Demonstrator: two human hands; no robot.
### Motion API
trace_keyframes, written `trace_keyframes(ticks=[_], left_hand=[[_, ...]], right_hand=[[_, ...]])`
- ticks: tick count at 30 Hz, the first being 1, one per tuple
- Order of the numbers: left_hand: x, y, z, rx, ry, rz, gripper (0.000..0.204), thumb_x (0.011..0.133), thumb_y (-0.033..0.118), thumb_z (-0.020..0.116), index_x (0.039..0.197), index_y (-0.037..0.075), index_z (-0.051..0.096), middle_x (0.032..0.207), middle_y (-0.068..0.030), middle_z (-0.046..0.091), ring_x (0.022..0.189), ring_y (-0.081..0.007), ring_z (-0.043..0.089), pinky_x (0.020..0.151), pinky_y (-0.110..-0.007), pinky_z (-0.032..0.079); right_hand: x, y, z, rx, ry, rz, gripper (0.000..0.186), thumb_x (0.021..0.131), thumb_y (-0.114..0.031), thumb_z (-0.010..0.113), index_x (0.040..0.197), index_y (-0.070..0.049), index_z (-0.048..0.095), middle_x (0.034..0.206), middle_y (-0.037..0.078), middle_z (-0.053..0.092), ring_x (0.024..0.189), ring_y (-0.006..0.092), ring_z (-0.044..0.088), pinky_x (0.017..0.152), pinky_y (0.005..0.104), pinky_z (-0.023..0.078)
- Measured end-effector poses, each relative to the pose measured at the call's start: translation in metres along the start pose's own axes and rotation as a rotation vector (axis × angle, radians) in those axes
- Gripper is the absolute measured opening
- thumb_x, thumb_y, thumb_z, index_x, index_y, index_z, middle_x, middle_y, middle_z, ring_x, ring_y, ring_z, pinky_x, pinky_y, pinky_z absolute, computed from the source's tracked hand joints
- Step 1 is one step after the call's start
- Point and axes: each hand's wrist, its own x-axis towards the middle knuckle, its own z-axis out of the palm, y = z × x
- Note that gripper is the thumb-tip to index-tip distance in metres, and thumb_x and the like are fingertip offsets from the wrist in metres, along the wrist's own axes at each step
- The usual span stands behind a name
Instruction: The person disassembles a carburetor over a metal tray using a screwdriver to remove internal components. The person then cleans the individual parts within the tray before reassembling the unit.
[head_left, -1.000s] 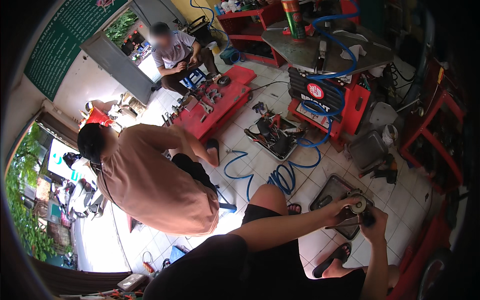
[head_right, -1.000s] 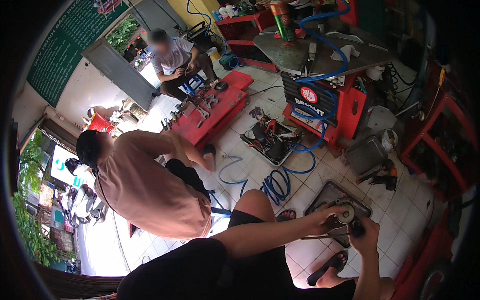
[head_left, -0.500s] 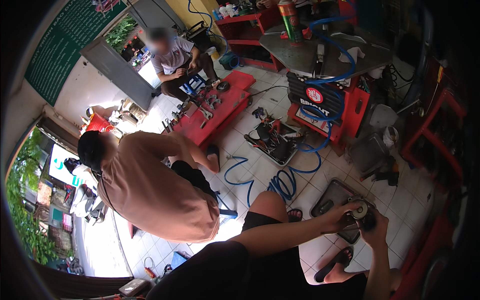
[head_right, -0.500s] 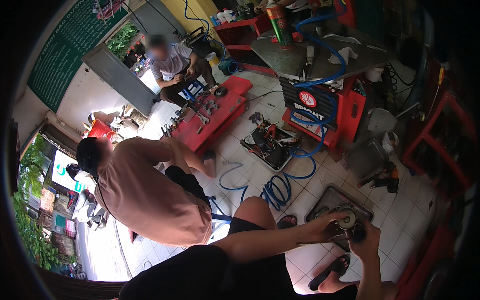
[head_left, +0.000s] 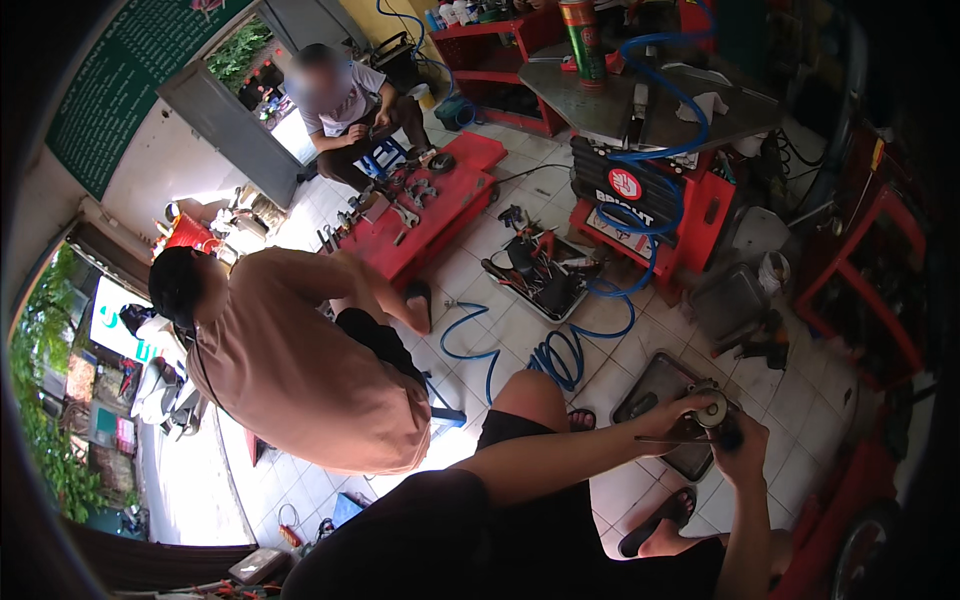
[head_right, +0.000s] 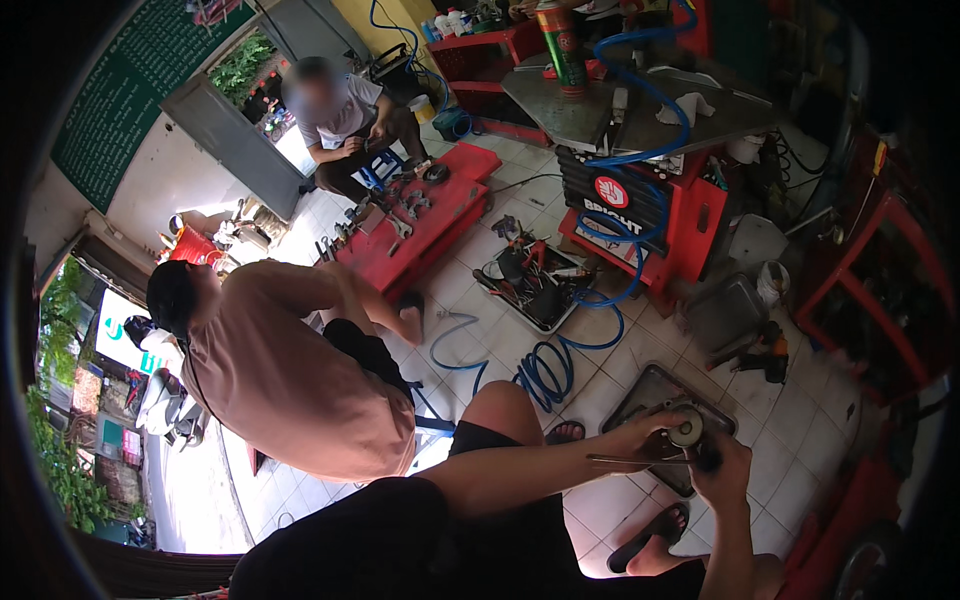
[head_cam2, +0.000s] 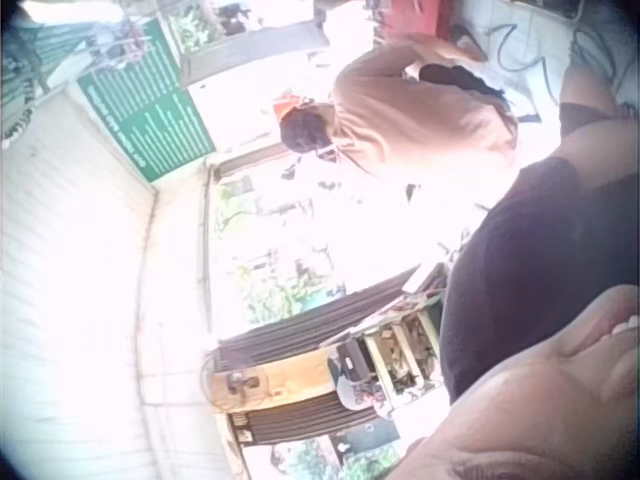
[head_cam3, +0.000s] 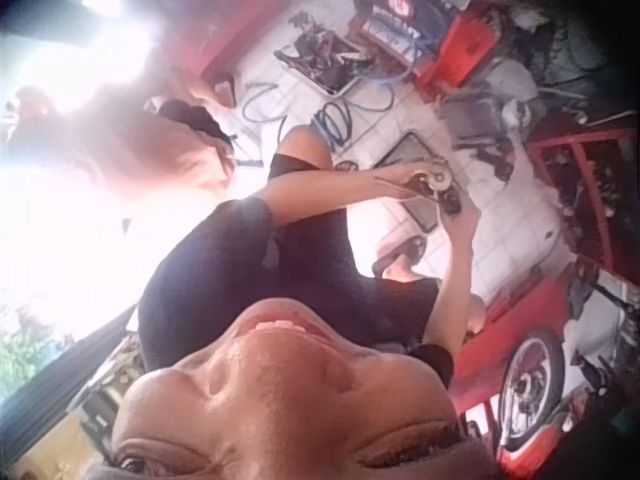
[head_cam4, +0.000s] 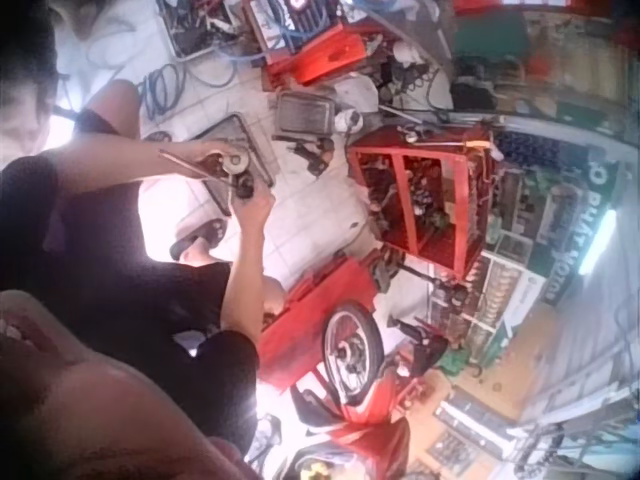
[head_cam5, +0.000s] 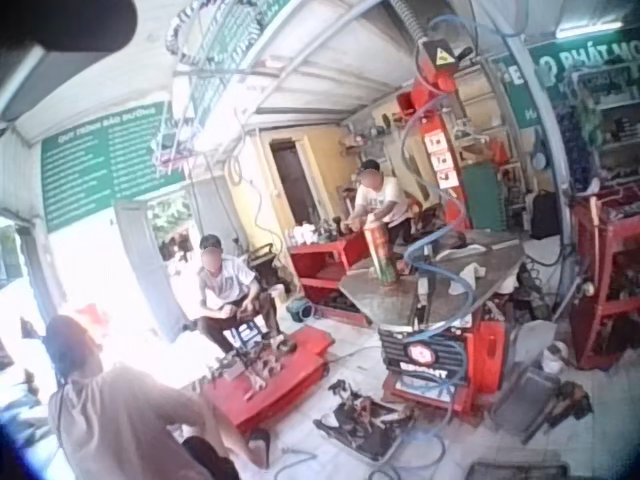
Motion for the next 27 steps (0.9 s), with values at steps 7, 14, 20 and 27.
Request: trace_keyframes(ticks=[7, 14, 20, 27], left_hand=[[0.0013, -0.0028, 0.0000, 0.031, 0.121, 0.030, 0.042, 0.084, 0.027, 0.071, 0.117, 0.006, 0.057, 0.110, -0.0054, 0.061, 0.101, -0.0172, 0.059, 0.090, -0.033, 0.047], [0.0006, -0.0022, -0.0002, 0.030, 0.105, 0.041, 0.044, 0.083, 0.025, 0.072, 0.118, 0.005, 0.055, 0.112, -0.0061, 0.061, 0.103, -0.0183, 0.060, 0.092, -0.033, 0.047], [0.0022, -0.0037, -0.0023, 0.019, 0.095, 0.024, 0.046, 0.083, 0.024, 0.072, 0.120, 0.005, 0.053, 0.113, -0.0052, 0.061, 0.105, -0.0178, 0.059, 0.094, -0.035, 0.046], [0.0002, -0.0014, -0.0017, -0.025, 0.080, -0.012, 0.046, 0.082, 0.022, 0.073, 0.120, 0.006, 0.053, 0.113, -0.0052, 0.061, 0.105, -0.0179, 0.059, 0.094, -0.035, 0.046]], right_hand=[[-0.0001, -0.0025, 0.0000, 0.002, 0.077, -0.065, 0.027, 0.067, -0.009, 0.077, 0.089, -0.004, 0.064, 0.072, 0.015, 0.064, 0.065, 0.0332, 0.065, 0.059, 0.0380, 0.051], [-0.0013, 0.0013, -0.0006, 0.036, 0.017, -0.010, 0.028, 0.067, -0.008, 0.075, 0.092, -0.003, 0.063, 0.074, 0.016, 0.065, 0.069, 0.0345, 0.066, 0.062, 0.0387, 0.052], [0.0002, -0.0027, -0.0035, 0.042, 0.007, -0.026, 0.029, 0.070, -0.007, 0.074, 0.097, -0.001, 0.065, 0.075, 0.017, 0.065, 0.068, 0.0326, 0.067, 0.063, 0.0358, 0.051], [-0.0017, -0.0012, -0.0029, 0.024, 0.037, -0.078, 0.030, 0.070, -0.005, 0.072, 0.098, 0.000, 0.064, 0.078, 0.019, 0.065, 0.071, 0.0341, 0.067, 0.063, 0.0362, 0.052]])
